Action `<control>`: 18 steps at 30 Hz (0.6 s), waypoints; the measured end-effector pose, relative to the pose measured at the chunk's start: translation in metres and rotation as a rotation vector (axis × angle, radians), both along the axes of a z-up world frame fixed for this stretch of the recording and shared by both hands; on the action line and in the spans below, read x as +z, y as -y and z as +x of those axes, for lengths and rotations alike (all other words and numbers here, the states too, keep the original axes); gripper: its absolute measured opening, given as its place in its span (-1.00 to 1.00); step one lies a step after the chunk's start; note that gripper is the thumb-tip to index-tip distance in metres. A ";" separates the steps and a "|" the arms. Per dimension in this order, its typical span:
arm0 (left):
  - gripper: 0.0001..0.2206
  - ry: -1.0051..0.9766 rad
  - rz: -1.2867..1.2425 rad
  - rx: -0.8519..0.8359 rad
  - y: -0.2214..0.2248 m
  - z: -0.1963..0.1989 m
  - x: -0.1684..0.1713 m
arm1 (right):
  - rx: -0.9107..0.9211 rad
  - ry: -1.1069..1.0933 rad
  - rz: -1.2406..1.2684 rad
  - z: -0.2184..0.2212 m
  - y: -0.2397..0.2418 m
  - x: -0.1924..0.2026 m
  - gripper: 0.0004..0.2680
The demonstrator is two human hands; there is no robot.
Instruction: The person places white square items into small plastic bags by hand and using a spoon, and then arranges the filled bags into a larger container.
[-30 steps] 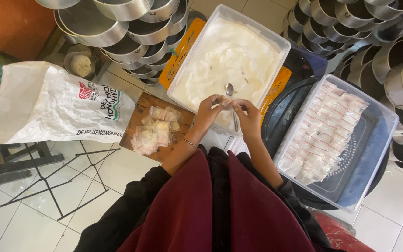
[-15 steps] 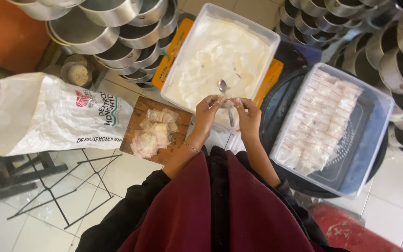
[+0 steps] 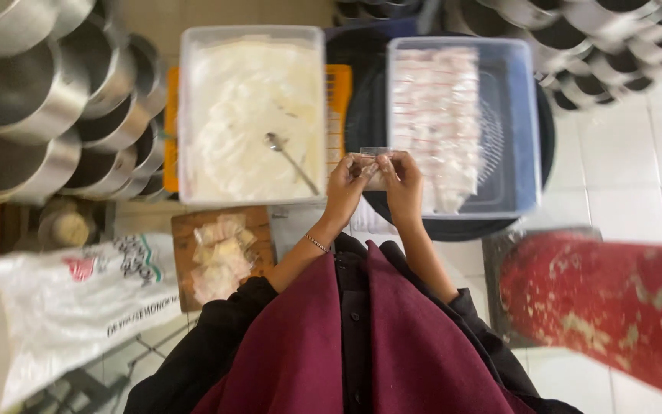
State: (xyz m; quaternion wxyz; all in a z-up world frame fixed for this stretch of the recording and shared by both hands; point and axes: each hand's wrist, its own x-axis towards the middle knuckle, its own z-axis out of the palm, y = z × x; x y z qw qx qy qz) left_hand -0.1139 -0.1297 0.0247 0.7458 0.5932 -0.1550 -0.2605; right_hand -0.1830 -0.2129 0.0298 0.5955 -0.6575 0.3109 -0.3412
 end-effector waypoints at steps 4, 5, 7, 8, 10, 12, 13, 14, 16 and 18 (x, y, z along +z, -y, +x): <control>-0.90 0.093 0.064 -0.109 0.031 -0.019 -0.009 | -0.073 -0.075 0.004 -0.048 0.027 -0.005 -0.92; -0.89 0.091 0.058 -0.137 0.038 -0.023 -0.017 | -0.070 -0.099 -0.004 -0.059 0.032 -0.010 -0.91; -0.89 0.091 0.050 -0.188 0.052 -0.031 -0.031 | -0.092 -0.121 -0.011 -0.083 0.046 -0.017 -0.90; -0.87 0.101 0.061 -0.238 0.059 -0.036 -0.036 | -0.111 -0.151 -0.058 -0.096 0.055 -0.019 -0.91; -0.84 0.110 0.070 -0.305 0.075 -0.042 -0.044 | -0.149 -0.184 -0.103 -0.118 0.073 -0.017 -0.91; -0.84 0.119 0.031 -0.371 0.089 -0.047 -0.049 | -0.164 -0.196 -0.156 -0.135 0.090 -0.011 -0.94; -0.84 0.120 0.028 -0.377 0.095 -0.047 -0.050 | -0.170 -0.196 -0.158 -0.146 0.106 -0.015 -0.94; -0.84 0.147 0.054 -0.390 0.101 -0.046 -0.050 | -0.172 -0.225 -0.233 -0.157 0.122 -0.019 -0.94; -0.84 0.173 0.081 -0.400 0.111 -0.043 -0.058 | -0.171 -0.256 -0.310 -0.170 0.147 -0.021 -0.94; -0.85 0.260 0.177 -0.474 0.120 -0.039 -0.073 | -0.194 -0.575 -0.318 -0.179 0.165 -0.019 -0.92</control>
